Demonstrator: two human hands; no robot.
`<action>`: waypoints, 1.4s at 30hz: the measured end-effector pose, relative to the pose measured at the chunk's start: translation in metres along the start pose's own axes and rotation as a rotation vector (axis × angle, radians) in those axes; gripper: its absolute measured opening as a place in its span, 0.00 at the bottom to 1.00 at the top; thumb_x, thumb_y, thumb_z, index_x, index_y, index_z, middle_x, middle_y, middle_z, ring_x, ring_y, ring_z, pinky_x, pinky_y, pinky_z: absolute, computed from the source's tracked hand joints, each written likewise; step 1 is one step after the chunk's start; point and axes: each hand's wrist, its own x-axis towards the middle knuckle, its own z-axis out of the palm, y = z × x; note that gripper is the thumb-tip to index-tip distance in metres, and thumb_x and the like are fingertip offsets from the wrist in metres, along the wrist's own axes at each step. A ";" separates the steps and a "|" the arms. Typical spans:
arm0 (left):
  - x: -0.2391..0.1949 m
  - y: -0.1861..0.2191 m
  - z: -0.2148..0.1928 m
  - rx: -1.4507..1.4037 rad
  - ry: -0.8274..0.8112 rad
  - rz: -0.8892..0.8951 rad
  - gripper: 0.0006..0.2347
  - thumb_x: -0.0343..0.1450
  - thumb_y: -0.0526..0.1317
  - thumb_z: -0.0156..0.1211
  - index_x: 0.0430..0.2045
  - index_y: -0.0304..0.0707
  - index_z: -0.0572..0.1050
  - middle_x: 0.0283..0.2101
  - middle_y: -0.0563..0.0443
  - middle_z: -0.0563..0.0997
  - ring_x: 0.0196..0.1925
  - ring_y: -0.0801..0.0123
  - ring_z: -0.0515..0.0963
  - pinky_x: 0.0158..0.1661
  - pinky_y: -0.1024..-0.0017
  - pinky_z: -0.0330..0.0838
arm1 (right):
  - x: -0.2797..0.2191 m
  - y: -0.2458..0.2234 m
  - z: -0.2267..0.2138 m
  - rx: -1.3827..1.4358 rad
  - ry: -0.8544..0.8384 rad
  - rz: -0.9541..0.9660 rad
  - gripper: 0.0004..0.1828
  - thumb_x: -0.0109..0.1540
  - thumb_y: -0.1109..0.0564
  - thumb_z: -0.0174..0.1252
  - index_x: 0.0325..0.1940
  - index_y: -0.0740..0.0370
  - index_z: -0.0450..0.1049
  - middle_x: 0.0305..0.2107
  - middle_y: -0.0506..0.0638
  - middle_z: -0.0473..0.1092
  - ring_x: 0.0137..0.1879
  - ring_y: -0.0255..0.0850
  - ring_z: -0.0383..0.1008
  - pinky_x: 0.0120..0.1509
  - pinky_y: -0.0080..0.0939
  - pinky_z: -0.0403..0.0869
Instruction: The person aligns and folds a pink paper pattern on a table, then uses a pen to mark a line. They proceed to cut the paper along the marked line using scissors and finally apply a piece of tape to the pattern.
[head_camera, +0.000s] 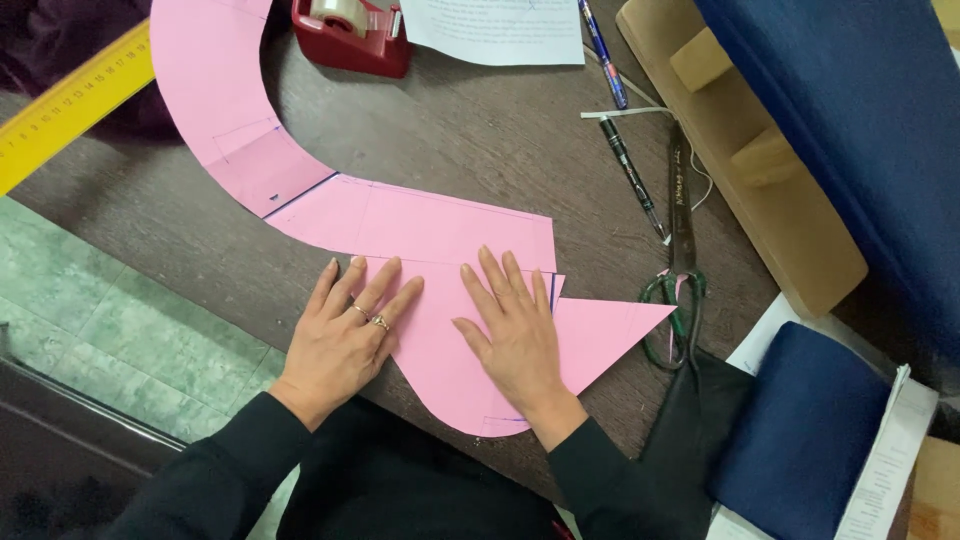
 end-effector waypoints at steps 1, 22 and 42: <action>0.000 0.000 0.000 0.000 0.000 -0.002 0.22 0.69 0.46 0.43 0.60 0.57 0.66 0.59 0.53 0.70 0.59 0.51 0.69 0.63 0.52 0.56 | 0.000 0.000 -0.001 0.000 -0.002 -0.002 0.31 0.64 0.39 0.48 0.69 0.49 0.59 0.69 0.51 0.52 0.73 0.53 0.50 0.73 0.63 0.48; -0.001 0.000 0.001 -0.004 0.017 -0.014 0.21 0.69 0.45 0.41 0.59 0.57 0.68 0.59 0.53 0.71 0.60 0.53 0.69 0.63 0.53 0.56 | 0.003 0.007 -0.013 0.112 -0.084 0.017 0.34 0.62 0.32 0.48 0.68 0.46 0.61 0.68 0.48 0.54 0.74 0.49 0.49 0.74 0.63 0.39; 0.000 0.001 0.001 -0.023 0.006 -0.033 0.21 0.70 0.46 0.39 0.59 0.58 0.67 0.60 0.53 0.71 0.60 0.53 0.69 0.63 0.53 0.55 | 0.004 0.008 -0.013 0.111 -0.070 0.010 0.33 0.61 0.33 0.50 0.67 0.46 0.62 0.67 0.48 0.55 0.74 0.47 0.49 0.75 0.62 0.38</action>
